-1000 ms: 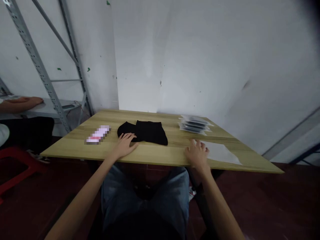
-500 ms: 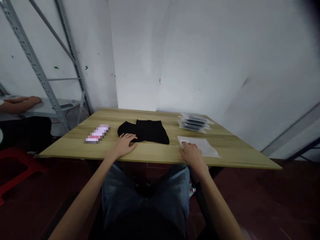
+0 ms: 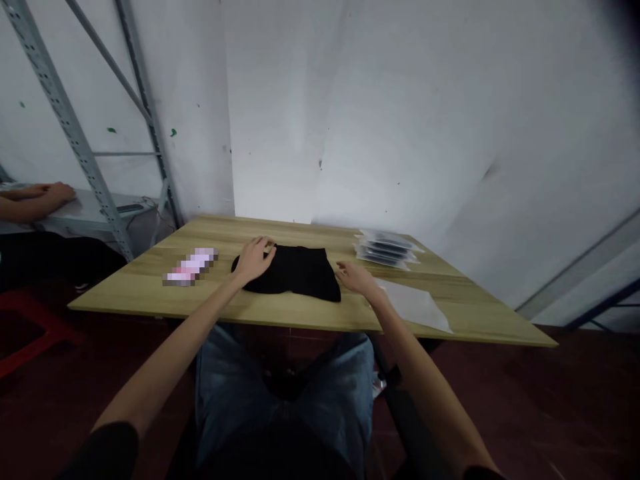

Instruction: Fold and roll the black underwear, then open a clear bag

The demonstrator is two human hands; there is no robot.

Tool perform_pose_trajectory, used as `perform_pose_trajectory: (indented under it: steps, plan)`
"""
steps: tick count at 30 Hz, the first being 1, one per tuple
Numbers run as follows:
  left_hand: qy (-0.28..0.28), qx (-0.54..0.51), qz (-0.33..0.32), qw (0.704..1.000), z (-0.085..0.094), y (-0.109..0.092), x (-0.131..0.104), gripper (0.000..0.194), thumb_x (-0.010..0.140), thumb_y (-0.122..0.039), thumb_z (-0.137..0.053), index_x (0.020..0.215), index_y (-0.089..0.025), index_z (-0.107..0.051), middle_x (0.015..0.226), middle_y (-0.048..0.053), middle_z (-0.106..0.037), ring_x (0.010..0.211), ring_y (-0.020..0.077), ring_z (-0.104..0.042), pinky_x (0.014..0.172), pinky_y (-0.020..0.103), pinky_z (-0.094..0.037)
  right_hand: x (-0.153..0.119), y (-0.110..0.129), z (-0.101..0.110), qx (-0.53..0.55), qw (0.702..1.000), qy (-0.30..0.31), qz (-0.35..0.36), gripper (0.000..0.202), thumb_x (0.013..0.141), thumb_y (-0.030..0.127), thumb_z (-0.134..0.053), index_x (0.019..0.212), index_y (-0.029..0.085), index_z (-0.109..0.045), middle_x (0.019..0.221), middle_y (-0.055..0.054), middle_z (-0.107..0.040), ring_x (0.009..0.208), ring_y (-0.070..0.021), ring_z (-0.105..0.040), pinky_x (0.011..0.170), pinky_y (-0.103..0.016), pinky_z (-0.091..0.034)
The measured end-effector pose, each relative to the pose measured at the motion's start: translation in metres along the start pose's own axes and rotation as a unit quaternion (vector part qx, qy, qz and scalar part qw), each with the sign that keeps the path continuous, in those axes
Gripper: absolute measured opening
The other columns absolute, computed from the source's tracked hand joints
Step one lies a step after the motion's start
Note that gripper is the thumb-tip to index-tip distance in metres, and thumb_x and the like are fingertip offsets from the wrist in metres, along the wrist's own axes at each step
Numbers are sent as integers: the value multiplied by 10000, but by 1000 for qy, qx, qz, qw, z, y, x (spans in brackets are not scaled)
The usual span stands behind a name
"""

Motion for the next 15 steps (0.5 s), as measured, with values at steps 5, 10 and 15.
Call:
perform_pose_trajectory:
  steps: [5,10,15]
  plan:
    - [66,15,96,993,-42,36,63,334,1011,-305,-511,1237,-139,-693,1377,188,-689,1388,326,-564,1198,435,-396,92,8,-10,40,999,-11,-30,463,989,258,-641,1423,96,-660,1369,-191,-727,1239,-280,-710,1039,-314,-516]
    - [117,-28,117,986,-78,63,67,312,909,-405,-677,1149,-211,-723,1309,136,-742,1329,377,-617,1170,526,-414,129,2,-33,92,994,-8,-53,356,932,234,-700,1269,128,-746,1242,-151,-786,1135,-270,-751,964,-302,-559]
    - [114,-131,119,978,-95,80,71,431,781,-284,-761,1192,-202,-658,1257,128,-731,1231,324,-672,1092,468,-494,143,-7,-53,147,985,-16,-92,321,810,140,-746,1129,154,-776,1133,-115,-806,1096,-294,-755,958,-345,-574]
Point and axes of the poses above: each hand's wrist, its own x-axis towards the middle knuckle, its own z-axis out of the back of the hand, y = z × x, the point moved 2 cm from there along x, towards the middle knuckle
